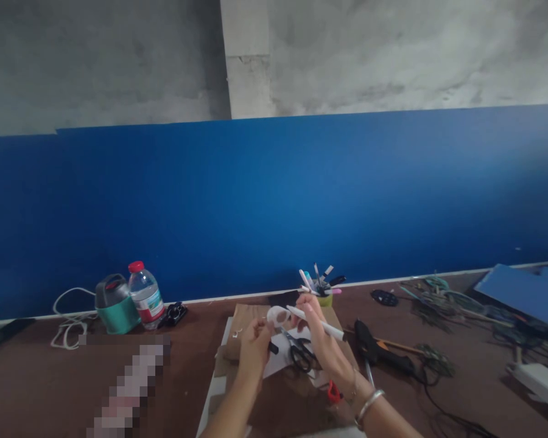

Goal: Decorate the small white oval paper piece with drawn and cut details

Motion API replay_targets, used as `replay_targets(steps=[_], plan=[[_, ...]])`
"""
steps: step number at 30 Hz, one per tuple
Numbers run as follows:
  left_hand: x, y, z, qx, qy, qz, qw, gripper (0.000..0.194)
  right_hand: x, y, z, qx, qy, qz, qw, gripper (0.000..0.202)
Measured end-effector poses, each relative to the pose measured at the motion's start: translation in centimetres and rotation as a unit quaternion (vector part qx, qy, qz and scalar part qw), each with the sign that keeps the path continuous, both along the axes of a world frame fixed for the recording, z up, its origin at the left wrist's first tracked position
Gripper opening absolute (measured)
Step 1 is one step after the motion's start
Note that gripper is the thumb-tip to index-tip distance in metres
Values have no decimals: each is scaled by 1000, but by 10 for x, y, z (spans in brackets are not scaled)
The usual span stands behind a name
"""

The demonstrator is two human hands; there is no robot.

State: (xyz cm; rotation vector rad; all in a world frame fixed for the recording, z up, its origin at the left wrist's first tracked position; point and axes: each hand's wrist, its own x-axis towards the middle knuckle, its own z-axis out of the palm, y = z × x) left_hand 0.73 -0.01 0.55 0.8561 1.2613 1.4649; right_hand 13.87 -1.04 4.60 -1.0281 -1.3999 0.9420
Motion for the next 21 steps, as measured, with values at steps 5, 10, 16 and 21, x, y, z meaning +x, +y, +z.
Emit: replay_targets(steps=[5,10,16,21], plan=[[-3,-1,-2,3,16,-25,1000,29,0,6,-8,23,-74,-46,996,15],[-5,0,-4,19,29,-31,999,32,-1,8,-10,39,-98,-45,993,9],[-5,0,-4,11,37,-26,999,33,-3,6,-10,48,-84,-48,994,10],[-7,2,-8,31,62,-35,997,34,-5,7,-12,42,-94,-67,992,11]])
